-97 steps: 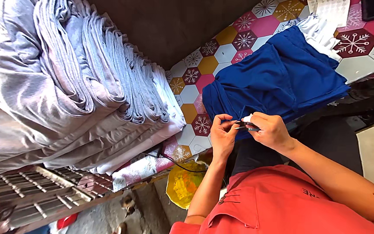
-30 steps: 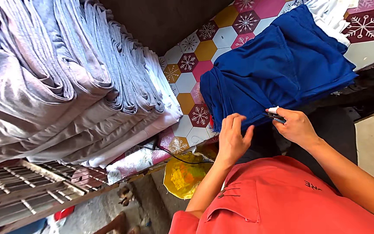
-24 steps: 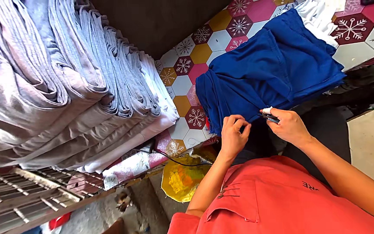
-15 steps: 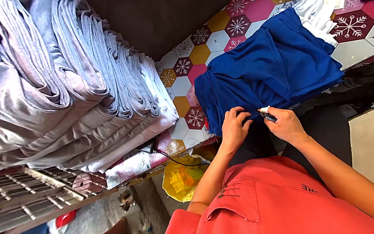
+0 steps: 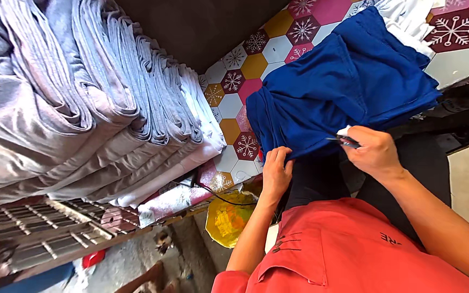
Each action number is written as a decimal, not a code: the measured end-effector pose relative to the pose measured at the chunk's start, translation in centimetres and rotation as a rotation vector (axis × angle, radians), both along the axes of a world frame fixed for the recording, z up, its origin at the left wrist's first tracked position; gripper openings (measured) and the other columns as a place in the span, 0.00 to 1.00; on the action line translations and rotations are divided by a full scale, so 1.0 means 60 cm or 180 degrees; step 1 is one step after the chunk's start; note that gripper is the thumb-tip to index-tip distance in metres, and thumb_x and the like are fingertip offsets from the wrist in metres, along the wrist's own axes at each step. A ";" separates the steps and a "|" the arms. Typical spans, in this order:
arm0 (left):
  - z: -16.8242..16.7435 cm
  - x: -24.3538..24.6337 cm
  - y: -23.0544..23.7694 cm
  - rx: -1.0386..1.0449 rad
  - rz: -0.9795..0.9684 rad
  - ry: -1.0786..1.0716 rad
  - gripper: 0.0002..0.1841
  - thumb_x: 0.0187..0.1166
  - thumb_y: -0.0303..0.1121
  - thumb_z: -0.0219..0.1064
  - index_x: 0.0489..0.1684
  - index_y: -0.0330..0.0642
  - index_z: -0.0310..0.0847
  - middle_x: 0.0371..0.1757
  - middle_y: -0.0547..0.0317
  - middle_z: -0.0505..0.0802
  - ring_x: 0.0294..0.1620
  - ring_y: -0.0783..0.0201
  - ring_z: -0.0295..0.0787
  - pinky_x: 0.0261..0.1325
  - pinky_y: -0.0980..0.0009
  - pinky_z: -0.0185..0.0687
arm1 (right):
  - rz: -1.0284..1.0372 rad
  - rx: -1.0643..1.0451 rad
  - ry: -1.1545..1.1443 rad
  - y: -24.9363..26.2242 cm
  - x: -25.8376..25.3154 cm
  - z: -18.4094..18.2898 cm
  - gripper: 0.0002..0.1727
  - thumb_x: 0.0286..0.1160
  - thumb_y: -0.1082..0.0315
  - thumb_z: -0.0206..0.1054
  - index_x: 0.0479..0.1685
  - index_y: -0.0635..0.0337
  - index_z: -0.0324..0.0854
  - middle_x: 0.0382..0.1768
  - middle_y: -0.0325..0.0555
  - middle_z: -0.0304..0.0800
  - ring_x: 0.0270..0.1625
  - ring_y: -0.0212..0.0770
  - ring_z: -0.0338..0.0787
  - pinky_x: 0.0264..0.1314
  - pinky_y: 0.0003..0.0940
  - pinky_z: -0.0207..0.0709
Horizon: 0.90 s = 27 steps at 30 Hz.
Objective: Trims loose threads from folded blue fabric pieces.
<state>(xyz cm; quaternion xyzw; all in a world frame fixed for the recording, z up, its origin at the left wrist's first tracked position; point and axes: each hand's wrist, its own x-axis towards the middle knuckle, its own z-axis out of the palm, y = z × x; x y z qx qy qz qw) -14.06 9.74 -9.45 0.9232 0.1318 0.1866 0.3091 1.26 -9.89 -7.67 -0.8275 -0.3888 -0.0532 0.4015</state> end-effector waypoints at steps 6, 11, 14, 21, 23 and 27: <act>0.029 -0.029 0.010 0.0463 -0.0106 0.0603 0.13 0.73 0.18 0.65 0.43 0.40 0.95 0.50 0.48 0.93 0.54 0.50 0.89 0.58 0.58 0.86 | -0.0068 -0.0259 -0.0051 -0.003 0.004 -0.036 0.05 0.71 0.76 0.67 0.34 0.70 0.86 0.32 0.62 0.90 0.31 0.62 0.92 0.26 0.58 0.79; 0.077 0.001 -0.041 0.0115 0.0130 0.0770 0.10 0.80 0.28 0.66 0.48 0.32 0.90 0.54 0.42 0.92 0.52 0.51 0.93 0.56 0.58 0.90 | -0.0144 -0.0206 0.0002 0.002 -0.004 -0.043 0.06 0.72 0.75 0.67 0.37 0.71 0.87 0.34 0.63 0.92 0.33 0.62 0.93 0.28 0.59 0.80; 0.046 0.031 -0.059 -0.0197 0.0174 0.0480 0.12 0.78 0.34 0.73 0.45 0.31 0.88 0.51 0.44 0.92 0.48 0.54 0.93 0.52 0.60 0.91 | -0.0156 -0.0185 -0.0002 0.002 -0.005 -0.043 0.07 0.73 0.74 0.67 0.38 0.71 0.87 0.35 0.63 0.92 0.34 0.63 0.94 0.29 0.59 0.81; -0.003 0.043 -0.049 -0.0195 0.0306 0.0269 0.06 0.71 0.28 0.76 0.39 0.34 0.93 0.48 0.48 0.93 0.43 0.59 0.92 0.48 0.64 0.90 | -0.0211 -0.0185 -0.0111 0.000 -0.010 -0.046 0.06 0.73 0.74 0.66 0.36 0.70 0.86 0.31 0.61 0.90 0.30 0.61 0.92 0.25 0.56 0.79; 0.001 0.044 -0.041 -0.0425 0.0325 0.0321 0.04 0.71 0.28 0.77 0.36 0.36 0.94 0.46 0.50 0.94 0.40 0.62 0.92 0.47 0.67 0.90 | -0.0197 -0.0171 -0.0099 0.003 -0.017 -0.035 0.07 0.71 0.74 0.67 0.36 0.71 0.86 0.29 0.62 0.90 0.28 0.61 0.91 0.23 0.56 0.78; -0.003 0.039 -0.039 -0.0530 0.0338 0.0255 0.03 0.70 0.27 0.77 0.33 0.37 0.94 0.44 0.51 0.95 0.41 0.64 0.93 0.47 0.69 0.90 | 0.0101 -0.0001 0.0135 0.015 -0.040 -0.022 0.12 0.71 0.69 0.70 0.46 0.67 0.92 0.36 0.58 0.95 0.34 0.57 0.95 0.32 0.54 0.85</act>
